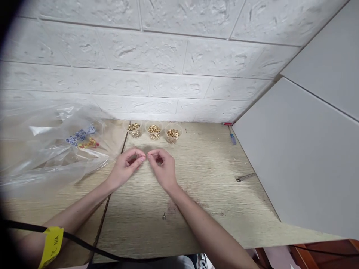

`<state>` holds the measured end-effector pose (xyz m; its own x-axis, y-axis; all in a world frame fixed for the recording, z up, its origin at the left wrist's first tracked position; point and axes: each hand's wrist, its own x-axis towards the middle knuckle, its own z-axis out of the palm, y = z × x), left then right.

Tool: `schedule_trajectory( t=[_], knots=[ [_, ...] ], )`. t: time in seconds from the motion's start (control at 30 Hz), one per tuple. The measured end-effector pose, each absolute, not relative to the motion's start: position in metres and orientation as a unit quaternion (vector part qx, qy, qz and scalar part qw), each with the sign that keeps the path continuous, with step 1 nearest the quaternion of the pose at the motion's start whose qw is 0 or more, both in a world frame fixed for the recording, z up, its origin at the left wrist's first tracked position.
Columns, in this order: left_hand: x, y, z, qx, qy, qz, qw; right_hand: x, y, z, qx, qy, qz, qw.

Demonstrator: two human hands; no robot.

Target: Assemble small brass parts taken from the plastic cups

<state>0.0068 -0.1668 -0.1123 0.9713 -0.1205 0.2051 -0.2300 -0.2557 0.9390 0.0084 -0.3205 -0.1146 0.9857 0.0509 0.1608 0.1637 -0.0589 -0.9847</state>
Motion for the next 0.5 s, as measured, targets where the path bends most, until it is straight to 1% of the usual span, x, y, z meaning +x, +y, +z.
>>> schedule_trajectory(
  t=[0.13, 0.33, 0.5],
  knots=[
    [0.0059, -0.1656, -0.1132, 0.759, -0.09, 0.022, 0.645, 0.0095, -0.3223, -0.113, -0.743, -0.088, -0.056, 0.661],
    [0.0043, -0.1656, -0.1117, 0.73, -0.077, 0.033, 0.679, 0.0102, -0.323, -0.112, -0.76, -0.113, -0.076, 0.636],
    [0.0025, -0.1635, -0.107, 0.715, -0.066, 0.031, 0.695, 0.0114, -0.323, -0.1131, -0.746, -0.093, -0.048, 0.658]
  ],
)
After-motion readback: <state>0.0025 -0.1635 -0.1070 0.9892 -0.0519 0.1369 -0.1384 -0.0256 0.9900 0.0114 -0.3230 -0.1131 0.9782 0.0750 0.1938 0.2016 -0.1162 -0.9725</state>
